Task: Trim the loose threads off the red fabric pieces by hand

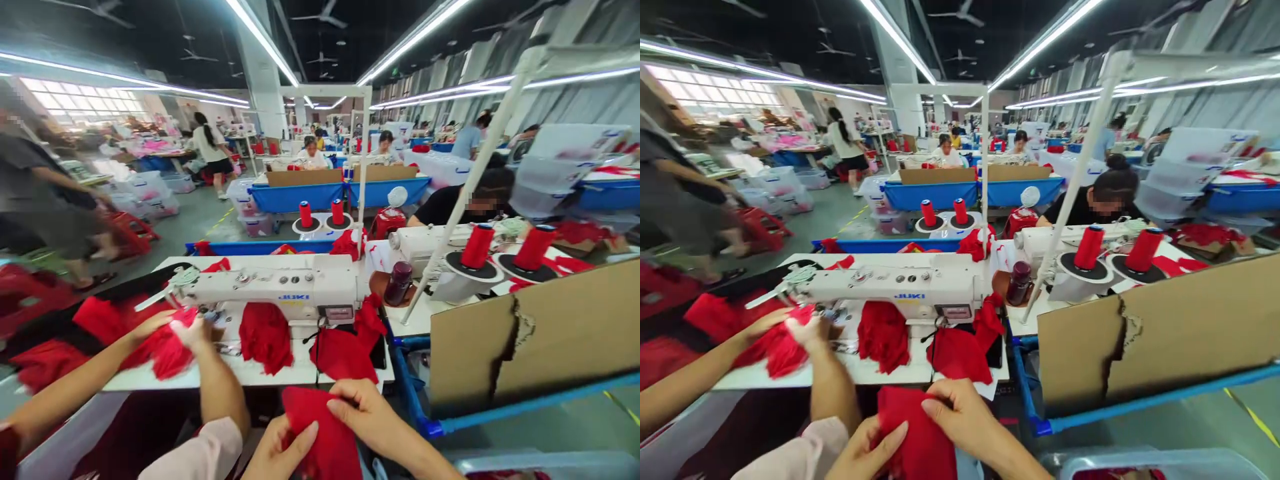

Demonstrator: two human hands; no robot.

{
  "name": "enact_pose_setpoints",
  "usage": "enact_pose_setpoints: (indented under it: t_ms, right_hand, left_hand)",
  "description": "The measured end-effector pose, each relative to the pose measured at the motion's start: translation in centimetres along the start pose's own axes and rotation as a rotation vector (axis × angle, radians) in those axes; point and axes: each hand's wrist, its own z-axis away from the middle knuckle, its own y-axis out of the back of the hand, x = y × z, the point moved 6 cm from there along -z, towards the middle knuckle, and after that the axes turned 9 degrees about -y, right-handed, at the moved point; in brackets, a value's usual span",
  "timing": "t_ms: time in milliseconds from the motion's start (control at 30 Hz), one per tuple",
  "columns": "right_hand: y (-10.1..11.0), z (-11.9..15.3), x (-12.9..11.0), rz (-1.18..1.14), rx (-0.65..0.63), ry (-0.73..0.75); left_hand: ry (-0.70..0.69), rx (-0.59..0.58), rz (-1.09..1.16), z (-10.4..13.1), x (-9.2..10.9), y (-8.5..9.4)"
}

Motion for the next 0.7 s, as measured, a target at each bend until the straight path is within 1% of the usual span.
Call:
enact_pose_setpoints:
  t_ms: [67, 100, 167, 200, 300, 333, 400, 467, 533, 600, 700]
  right_hand:
    - [0.2, 0.4, 1.2, -0.002, 0.006, -0.014]
    - [0.5, 0.5, 1.9, 0.009, 0.006, -0.018]
    - [1.4, 0.2, 3.3, 0.077, 0.058, -0.024]
    - [2.1, 0.0, 3.8, 0.097, 0.111, -0.020]
    - [2.8, -0.6, 3.9, 0.151, 0.161, 0.051]
    - [2.6, -0.5, 3.6, 0.163, 0.149, 0.089]
    - [1.7, -0.1, 2.7, 0.199, 0.086, 0.167]
    - [0.5, 0.2, 1.9, 0.246, 0.008, 0.226]
    - [-0.2, 0.0, 1.4, 0.259, -0.028, 0.252]
    - [-0.6, -0.5, 1.4, 0.238, -0.064, 0.224]
    - [-0.7, -1.4, 2.3, 0.177, -0.106, 0.089]
  left_hand:
    - [0.013, 0.030, 0.001, 0.5, 0.5, -0.7]
    - [-0.002, 0.056, 0.004, 0.6, 0.9, -1.0]
    - [-0.037, -0.019, 0.027, 0.7, 1.6, -1.9]
    - [-0.027, -0.043, 0.049, 0.8, 1.7, -2.0]
    - [0.019, -0.004, 0.103, 1.3, 1.2, -1.7]
    - [0.027, 0.021, 0.105, 1.6, 1.0, -1.6]
    - [0.023, 0.066, 0.087, 2.2, 0.6, -1.4]
    - [-0.004, 0.106, 0.061, 2.7, 0.4, -1.2]
    - [-0.046, 0.159, 0.034, 3.1, 0.5, -0.8]
    - [-0.087, 0.216, 0.040, 3.4, 0.8, -0.3]
    - [-0.092, 0.268, 0.111, 3.8, 0.8, 0.2]
